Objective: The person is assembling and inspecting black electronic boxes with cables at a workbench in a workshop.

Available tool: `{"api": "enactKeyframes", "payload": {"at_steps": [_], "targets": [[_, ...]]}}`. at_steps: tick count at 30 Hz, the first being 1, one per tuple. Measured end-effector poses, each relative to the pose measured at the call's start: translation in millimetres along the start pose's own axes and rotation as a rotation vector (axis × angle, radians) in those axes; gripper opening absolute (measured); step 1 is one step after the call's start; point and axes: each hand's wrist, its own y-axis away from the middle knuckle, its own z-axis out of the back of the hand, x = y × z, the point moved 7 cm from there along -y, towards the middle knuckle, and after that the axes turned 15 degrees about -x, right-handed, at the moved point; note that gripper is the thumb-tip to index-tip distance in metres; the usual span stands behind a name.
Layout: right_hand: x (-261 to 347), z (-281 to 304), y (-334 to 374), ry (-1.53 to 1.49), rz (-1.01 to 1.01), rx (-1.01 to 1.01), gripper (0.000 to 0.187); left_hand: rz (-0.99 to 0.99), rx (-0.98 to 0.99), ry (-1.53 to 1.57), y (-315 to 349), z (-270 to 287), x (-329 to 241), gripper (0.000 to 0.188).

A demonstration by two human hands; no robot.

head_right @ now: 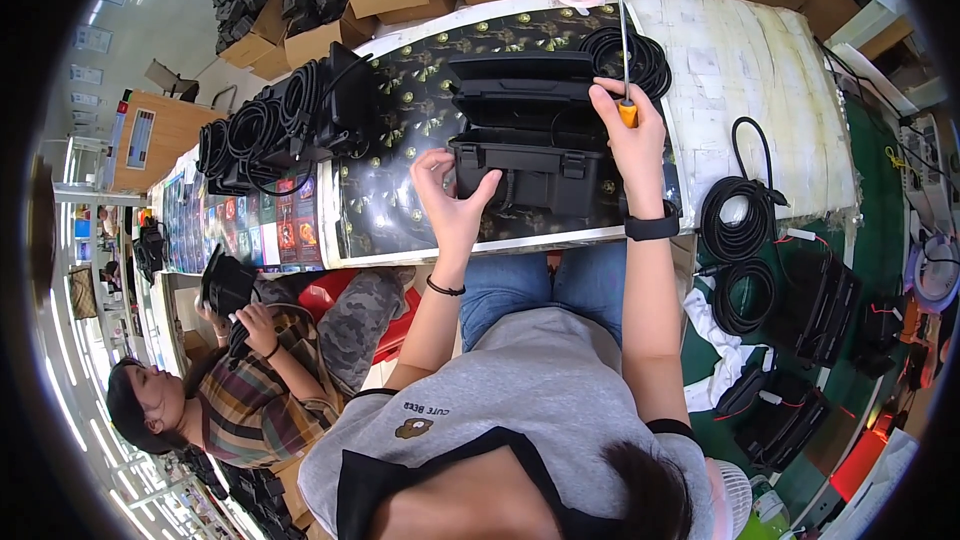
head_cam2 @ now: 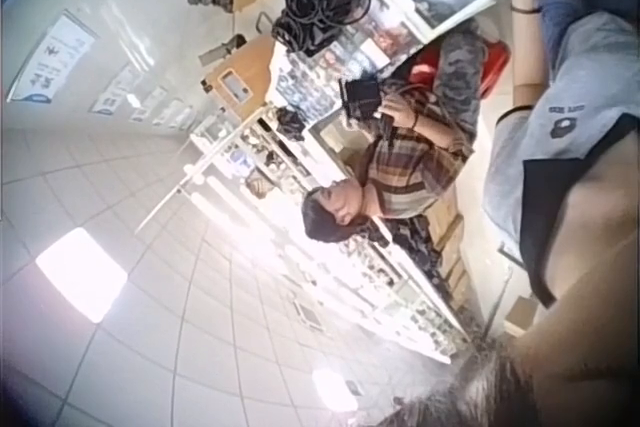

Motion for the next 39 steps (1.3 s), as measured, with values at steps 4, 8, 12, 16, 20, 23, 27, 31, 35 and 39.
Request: {"api": "enactKeyframes", "payload": {"at_steps": [4, 8, 12, 16, 20, 23, 27, 31, 35, 39], "targets": [[-3, 1, 0, 0.021, -0.01, 0.019, 0.029, -0.029, 0.007, -0.014, -3, 1, -6, 0.054], [1, 9, 9, 0.012, -0.035, 0.118, 0.028, -0.036, -0.001, -0.009, -3, 4, -6, 0.047], [2, 16, 26, 0.038, -0.039, 0.276, 0.028, 0.0, 0.02, 0.01, 3, 5, 0, 0.044], [1, 19, 35, -0.032, -0.047, 0.293, 0.031, 0.036, 0.001, 0.112, 13, 5, 2, 0.043], [1, 20, 38, -0.062, -0.04, 0.309, 0.03, 0.13, -0.019, 0.275, 18, 6, 3, 0.048], [2, 20, 39, -0.063, -0.038, 0.316, 0.03, 0.113, 0.002, 0.213, 16, 9, -2, 0.053], [3, 21, 40, -0.083, -0.035, 0.309, 0.031, 0.056, 0.067, 0.043, 11, 12, -5, 0.049], [2, 21, 41, -0.076, -0.039, 0.318, 0.031, 0.154, 0.073, 0.211, 4, 15, 0, 0.038], [2, 21, 41, -0.07, -0.027, 0.322, 0.031, -0.043, -0.009, 0.042, -7, 27, -11, 0.024], [1, 21, 42, -0.087, -0.051, 0.324, 0.031, -0.185, 0.024, -0.176, -9, 32, -30, 0.026]]}}
